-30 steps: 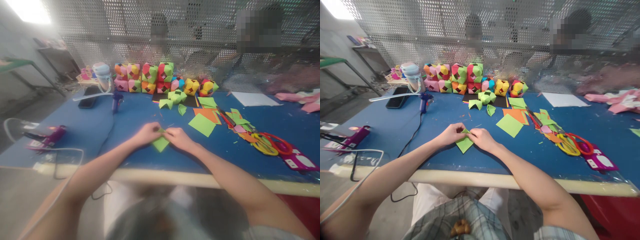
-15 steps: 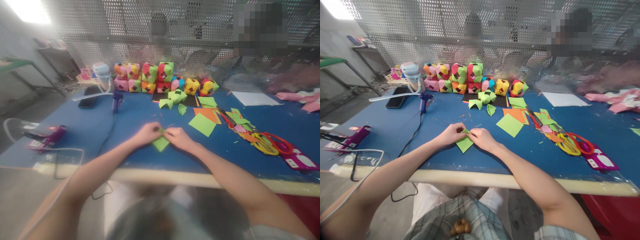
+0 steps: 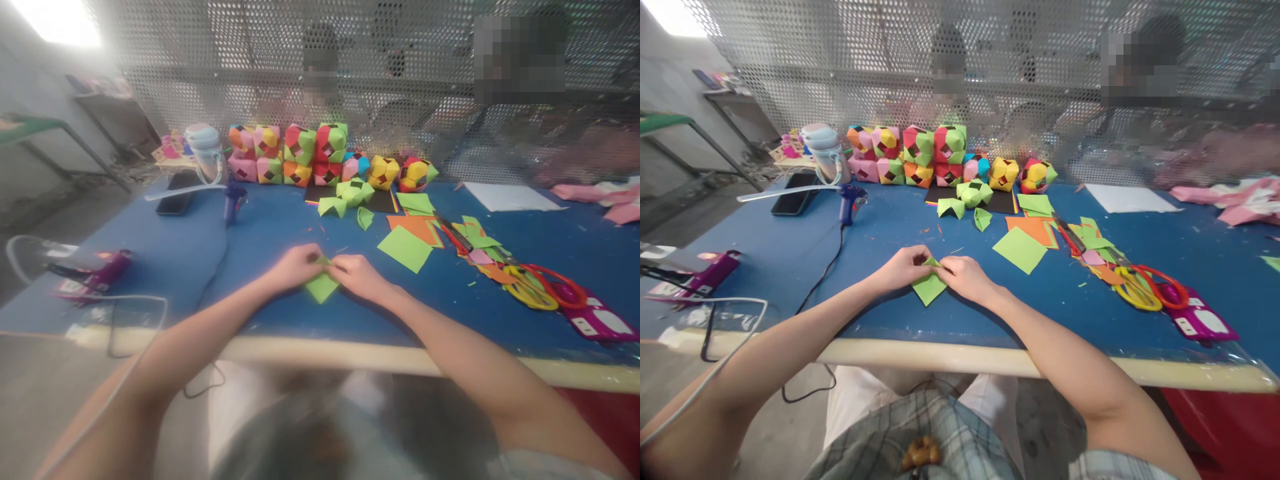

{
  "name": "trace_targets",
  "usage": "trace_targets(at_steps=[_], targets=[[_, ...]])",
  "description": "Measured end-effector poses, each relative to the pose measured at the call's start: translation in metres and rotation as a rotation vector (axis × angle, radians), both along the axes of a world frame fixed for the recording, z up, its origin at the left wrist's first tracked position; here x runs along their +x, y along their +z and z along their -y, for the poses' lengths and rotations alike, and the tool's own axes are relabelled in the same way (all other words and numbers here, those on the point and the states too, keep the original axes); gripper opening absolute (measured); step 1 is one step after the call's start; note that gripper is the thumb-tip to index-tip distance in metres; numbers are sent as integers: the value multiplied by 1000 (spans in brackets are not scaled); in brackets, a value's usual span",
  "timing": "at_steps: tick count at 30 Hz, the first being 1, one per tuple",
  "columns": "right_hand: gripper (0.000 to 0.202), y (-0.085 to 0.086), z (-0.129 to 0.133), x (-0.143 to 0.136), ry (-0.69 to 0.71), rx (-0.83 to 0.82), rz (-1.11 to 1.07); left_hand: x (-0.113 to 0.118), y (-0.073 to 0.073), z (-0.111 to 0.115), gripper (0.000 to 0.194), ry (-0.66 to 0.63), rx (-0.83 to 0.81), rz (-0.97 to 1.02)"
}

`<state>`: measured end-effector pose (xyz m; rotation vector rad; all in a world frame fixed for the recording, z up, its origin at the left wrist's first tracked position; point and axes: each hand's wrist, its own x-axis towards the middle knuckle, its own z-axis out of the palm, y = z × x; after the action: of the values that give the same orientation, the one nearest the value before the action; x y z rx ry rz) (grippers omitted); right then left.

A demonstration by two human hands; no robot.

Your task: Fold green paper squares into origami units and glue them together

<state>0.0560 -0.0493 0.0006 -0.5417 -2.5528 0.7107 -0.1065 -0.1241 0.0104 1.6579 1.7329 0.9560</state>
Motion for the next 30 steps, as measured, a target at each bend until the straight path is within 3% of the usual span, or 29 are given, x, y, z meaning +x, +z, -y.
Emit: trace_targets(at_steps=[30], targets=[[33, 0, 2, 1, 9, 34, 13, 0, 1, 0, 9, -20, -10, 5]])
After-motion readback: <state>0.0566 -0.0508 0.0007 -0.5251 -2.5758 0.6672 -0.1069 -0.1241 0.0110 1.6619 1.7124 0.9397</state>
